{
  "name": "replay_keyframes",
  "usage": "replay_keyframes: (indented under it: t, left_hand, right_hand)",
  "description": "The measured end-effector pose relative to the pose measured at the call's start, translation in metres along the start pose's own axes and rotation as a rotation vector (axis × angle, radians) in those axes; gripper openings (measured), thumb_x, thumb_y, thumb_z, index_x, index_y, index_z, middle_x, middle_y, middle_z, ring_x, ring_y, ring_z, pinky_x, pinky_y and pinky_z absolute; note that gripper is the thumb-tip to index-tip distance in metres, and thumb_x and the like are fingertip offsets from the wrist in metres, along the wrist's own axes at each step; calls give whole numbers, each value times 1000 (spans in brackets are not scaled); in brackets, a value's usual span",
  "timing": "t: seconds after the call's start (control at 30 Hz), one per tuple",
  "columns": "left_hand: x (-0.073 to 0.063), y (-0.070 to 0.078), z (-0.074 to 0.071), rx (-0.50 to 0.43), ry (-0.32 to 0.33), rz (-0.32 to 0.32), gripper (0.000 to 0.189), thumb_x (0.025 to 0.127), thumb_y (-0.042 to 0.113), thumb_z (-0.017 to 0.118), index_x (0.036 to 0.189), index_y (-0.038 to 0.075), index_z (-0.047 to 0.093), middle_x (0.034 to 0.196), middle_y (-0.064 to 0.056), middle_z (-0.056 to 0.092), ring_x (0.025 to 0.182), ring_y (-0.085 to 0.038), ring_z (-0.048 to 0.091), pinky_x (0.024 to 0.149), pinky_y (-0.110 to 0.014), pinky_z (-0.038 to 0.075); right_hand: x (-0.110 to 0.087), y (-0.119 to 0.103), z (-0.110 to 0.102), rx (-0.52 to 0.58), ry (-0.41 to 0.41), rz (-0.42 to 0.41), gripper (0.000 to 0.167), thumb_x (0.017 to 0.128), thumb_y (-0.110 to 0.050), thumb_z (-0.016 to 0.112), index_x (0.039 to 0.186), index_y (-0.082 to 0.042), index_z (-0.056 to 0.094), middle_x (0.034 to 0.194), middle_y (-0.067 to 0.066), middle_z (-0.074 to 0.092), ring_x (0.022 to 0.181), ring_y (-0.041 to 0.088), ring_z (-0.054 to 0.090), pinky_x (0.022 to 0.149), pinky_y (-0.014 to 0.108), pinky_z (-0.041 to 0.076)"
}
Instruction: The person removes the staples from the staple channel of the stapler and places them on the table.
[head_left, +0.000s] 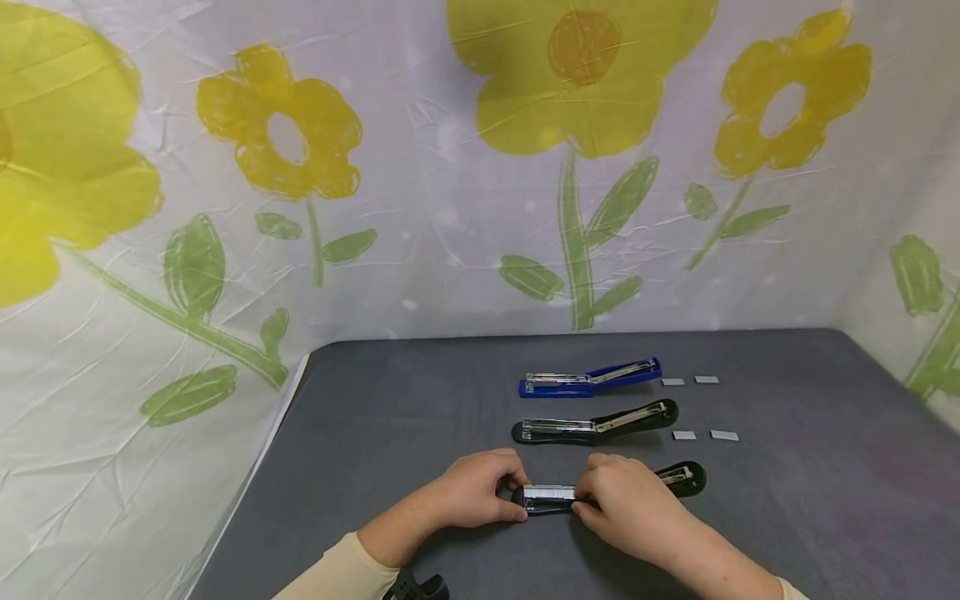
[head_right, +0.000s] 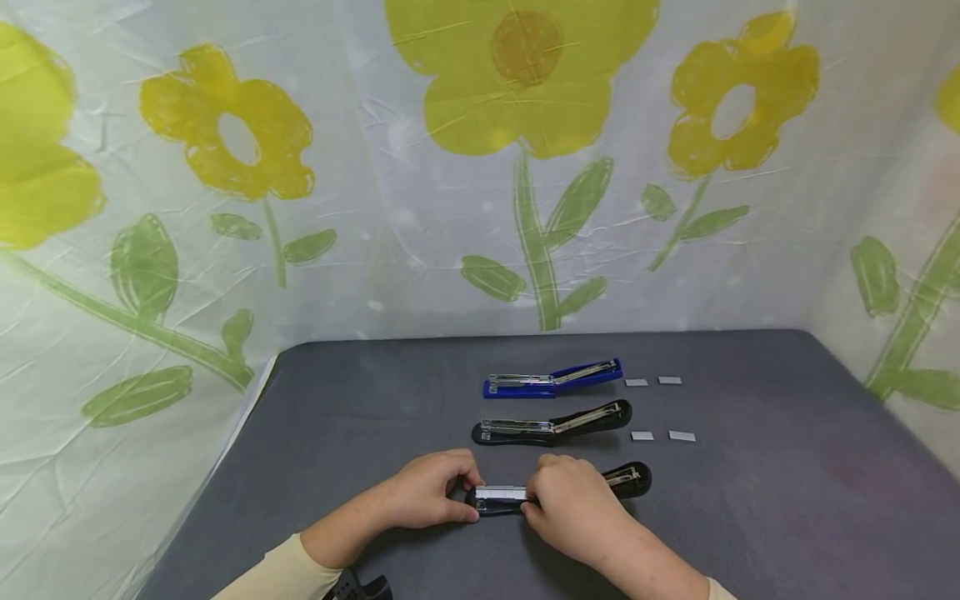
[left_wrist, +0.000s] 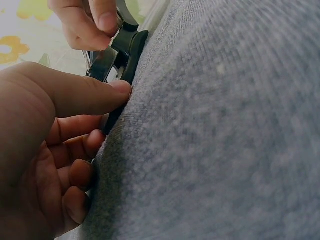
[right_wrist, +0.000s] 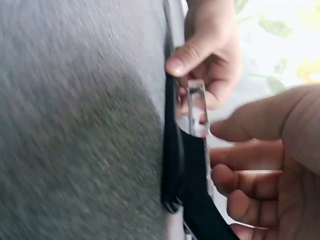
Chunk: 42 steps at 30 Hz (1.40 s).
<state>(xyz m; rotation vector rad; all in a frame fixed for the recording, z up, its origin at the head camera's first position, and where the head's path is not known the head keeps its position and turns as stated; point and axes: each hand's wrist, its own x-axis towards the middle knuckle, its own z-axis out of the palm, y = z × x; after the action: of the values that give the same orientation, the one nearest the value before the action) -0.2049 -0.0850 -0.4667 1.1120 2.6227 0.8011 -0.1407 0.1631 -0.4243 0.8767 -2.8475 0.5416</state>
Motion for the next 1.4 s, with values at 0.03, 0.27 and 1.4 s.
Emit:
replay_keyframes:
  t: [0.03, 0.27, 1.4]
  left_hand:
    - [0, 0, 0, -1, -1, 0, 25, 78, 25, 90, 92, 23, 69, 85, 17, 54, 76, 0, 50, 71, -20, 42]
    - [0, 1, -1, -11, -3, 9, 24, 79, 25, 90, 90, 23, 69, 84, 16, 54, 76, -1, 50, 70, -20, 41]
    - [0, 1, -1, -34, -25, -13, 23, 79, 26, 90, 93, 23, 71, 86, 17, 54, 78, -2, 51, 72, -21, 42]
  right_hand:
    - [0, -1, 1, 4, 9, 13, 12, 84, -16, 82, 74, -19, 76, 73, -16, 48, 62, 0, 41, 56, 26, 40]
    - [3, -5, 4, 85, 43, 207, 15, 83, -16, 84, 72, -20, 74, 69, -16, 51, 61, 0, 43, 57, 27, 40]
    - [6, 4, -13, 242, -2, 232, 11, 82, -7, 82, 84, -17, 77, 70, -17, 61, 62, 1, 49, 59, 26, 43]
